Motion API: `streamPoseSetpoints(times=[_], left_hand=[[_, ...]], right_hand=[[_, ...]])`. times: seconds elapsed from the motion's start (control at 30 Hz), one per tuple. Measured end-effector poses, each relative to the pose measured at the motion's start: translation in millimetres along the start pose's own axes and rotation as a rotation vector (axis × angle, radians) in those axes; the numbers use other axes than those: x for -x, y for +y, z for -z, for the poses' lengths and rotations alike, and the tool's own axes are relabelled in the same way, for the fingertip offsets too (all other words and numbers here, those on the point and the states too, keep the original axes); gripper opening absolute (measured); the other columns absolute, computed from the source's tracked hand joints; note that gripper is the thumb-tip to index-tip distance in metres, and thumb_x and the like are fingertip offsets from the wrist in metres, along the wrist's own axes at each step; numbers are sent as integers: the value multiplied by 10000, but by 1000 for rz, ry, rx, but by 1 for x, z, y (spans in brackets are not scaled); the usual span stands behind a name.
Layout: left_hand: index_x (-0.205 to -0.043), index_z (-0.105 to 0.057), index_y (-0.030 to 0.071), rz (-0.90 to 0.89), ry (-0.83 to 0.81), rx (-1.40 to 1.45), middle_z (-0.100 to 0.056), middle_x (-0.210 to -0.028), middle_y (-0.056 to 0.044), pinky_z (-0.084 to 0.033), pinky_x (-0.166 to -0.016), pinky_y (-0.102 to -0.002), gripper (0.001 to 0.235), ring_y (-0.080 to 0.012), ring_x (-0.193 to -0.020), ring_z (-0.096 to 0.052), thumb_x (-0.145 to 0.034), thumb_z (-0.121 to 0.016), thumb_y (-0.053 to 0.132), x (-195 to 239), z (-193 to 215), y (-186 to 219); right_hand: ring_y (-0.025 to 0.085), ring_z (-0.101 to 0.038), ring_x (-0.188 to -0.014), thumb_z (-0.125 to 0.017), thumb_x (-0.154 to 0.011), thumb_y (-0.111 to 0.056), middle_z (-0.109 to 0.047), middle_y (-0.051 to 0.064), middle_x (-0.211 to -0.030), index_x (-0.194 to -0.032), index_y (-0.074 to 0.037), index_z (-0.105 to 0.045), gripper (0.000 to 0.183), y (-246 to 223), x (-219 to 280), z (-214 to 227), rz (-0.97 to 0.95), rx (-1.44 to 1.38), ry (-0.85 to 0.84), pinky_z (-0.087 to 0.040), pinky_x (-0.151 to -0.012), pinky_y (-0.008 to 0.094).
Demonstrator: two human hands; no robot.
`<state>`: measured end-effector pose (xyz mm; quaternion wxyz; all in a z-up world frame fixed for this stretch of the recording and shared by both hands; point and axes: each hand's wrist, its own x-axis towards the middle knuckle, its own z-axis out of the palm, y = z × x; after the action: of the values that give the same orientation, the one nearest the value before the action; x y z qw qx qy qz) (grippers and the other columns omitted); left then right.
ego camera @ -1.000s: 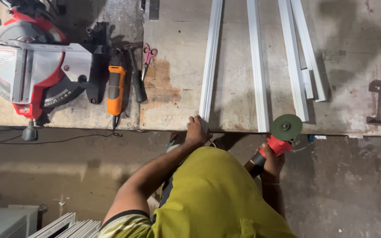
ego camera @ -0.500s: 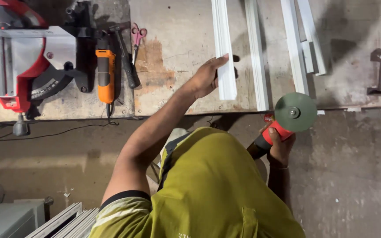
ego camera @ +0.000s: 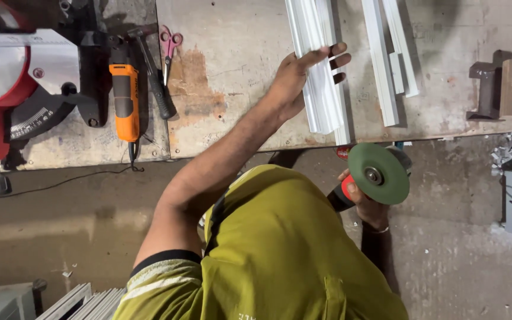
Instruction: The recorder is cutting aluminum profiles using an angle grinder and then assembling the frame components using a mallet.
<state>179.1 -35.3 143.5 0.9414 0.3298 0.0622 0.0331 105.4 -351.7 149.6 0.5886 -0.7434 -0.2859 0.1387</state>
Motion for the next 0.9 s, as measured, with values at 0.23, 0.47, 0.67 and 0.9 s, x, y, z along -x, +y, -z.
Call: streamPoseSetpoints(times=[0.23, 0.47, 0.67, 0.9], left_hand=[[-1497, -298, -71, -61, -115, 168, -580, -1360, -288, -605, -956, -461, 528, -267, -1034, -645, -996, -447, -2, 7, 5, 20], [-1211, -340, 80, -39, 248, 42, -553, -985, -105, -503, -616, -302, 276, -121, -701, -471, -966, -458, 128, 19, -23, 34], [-969, -398, 102, -105, 113, 309, -399, -838, -23, -427, -618, -295, 62, -115, -700, -408, -957, -451, 131, 4, -24, 21], [-937, -351, 126, -139, 45, 428, -381, -805, -10, -412, -620, -307, 135, -114, -688, -386, -972, -478, 160, 0, -39, 19]], right_hand=[[205, -690, -975, -700, -924, -123, -705, 103, -1065, -1220, 10, -620, 333, -1, 1, -8, -5, 58, 9, -573, -884, 361], [171, -719, -937, -797, -895, -168, -715, 96, -1087, -1262, 13, -625, 443, -30, -15, -30, 50, 9, 111, -617, -834, 335], [159, -732, -946, -820, -941, -208, -736, 73, -1081, -1269, 10, -635, 436, -2, -18, -28, 114, 54, 88, -606, -859, 317], [112, -682, -974, -827, -898, -230, -704, 44, -1141, -1281, -3, -625, 489, -43, -41, -47, 197, 72, 147, -583, -888, 295]])
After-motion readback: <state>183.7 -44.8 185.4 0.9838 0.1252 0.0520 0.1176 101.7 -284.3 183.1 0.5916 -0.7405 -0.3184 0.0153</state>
